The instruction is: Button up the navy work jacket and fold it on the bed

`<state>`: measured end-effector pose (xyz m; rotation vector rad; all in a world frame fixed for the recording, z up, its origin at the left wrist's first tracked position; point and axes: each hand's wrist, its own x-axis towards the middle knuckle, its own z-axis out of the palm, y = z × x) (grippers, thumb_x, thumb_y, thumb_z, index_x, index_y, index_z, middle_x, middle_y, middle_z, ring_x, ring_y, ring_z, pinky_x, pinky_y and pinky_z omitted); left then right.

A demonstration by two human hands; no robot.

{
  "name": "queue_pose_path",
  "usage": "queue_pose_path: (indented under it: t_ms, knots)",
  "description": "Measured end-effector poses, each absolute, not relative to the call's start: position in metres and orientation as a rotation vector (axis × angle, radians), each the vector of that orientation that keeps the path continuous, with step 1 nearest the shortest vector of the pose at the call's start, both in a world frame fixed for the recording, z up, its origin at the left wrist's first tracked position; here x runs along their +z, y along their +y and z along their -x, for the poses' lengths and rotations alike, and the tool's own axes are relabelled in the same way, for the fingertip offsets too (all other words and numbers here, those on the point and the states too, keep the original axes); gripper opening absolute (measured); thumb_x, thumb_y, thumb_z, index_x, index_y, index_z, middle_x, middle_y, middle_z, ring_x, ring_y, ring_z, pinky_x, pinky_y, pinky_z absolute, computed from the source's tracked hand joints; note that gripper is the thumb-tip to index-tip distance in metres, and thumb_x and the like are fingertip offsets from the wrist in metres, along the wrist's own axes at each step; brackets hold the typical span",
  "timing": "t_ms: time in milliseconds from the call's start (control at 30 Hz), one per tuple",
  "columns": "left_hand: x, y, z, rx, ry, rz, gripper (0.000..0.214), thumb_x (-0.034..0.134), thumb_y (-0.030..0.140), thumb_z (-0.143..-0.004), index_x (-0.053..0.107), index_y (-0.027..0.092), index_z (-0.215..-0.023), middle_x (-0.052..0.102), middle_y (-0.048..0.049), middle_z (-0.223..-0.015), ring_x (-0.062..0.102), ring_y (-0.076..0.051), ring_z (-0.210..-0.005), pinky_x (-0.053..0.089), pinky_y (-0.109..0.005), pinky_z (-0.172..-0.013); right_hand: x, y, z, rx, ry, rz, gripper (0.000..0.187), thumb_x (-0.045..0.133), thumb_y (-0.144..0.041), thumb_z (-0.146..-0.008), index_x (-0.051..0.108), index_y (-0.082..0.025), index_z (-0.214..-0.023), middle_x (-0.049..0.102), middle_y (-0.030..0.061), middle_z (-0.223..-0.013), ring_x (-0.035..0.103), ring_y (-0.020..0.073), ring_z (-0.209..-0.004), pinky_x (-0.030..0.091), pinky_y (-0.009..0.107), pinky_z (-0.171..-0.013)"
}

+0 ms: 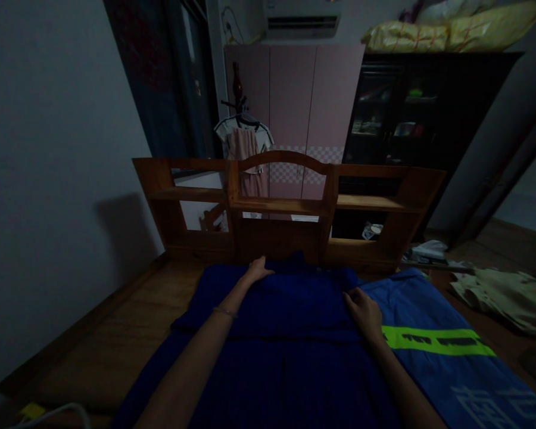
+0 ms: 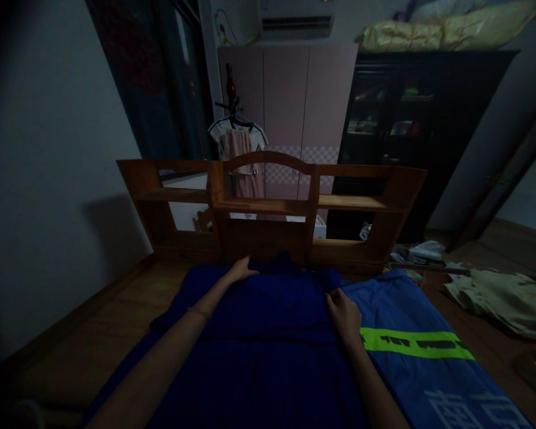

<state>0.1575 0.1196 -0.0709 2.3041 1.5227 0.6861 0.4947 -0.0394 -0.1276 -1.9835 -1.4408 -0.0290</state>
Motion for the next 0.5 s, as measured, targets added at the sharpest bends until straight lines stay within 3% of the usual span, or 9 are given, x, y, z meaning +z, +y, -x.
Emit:
queue_pose_path:
  t_ms: [133, 300, 500]
  knots:
    - [-0.070, 0.108, -0.156, 0.741, 1.458, -2.383, 0.029, 0.069, 0.023, -0.070, 0.063, 0.015, -0.098, 0.065, -0.0079, -0.098, 0.061, -0.022, -0.093, 0.045, -0.029, -0.082, -0.126, -0.040, -0.494, -0.018, -1.449, 1.963, 0.038, 0.041, -0.053, -0.089, 0.064, -0.023, -0.084, 0.066, 0.0040, -0.074, 0.061, 0.0192, -0.069, 0.030, 0.024, -0.054]
    - [-0.079, 0.059, -0.150, 0.889, 1.285, -2.717, 0.030, 0.048, 0.002, -0.080, 0.059, 0.020, -0.102, 0.057, -0.0061, -0.104, 0.051, -0.019, -0.104, 0.040, -0.033, -0.091, -0.120, -0.040, -0.494, -0.077, -1.358, 1.965, 0.040, 0.039, -0.052, -0.091, 0.062, -0.019, -0.089, 0.064, 0.0060, -0.071, 0.060, 0.0209, -0.065, 0.033, 0.027, -0.056]
    - [-0.103, 0.027, -0.146, 0.906, 1.078, -3.224, 0.018, 0.042, 0.011, -0.089, 0.058, 0.018, -0.093, 0.054, -0.0081, -0.092, 0.049, -0.022, -0.090, 0.042, -0.036, -0.082, -0.070, -0.052, -0.453, -0.281, -1.426, 1.670, 0.039, 0.040, -0.045, -0.092, 0.051, -0.016, -0.114, 0.061, 0.0110, -0.102, 0.057, 0.0198, -0.078, 0.041, 0.030, -0.072]
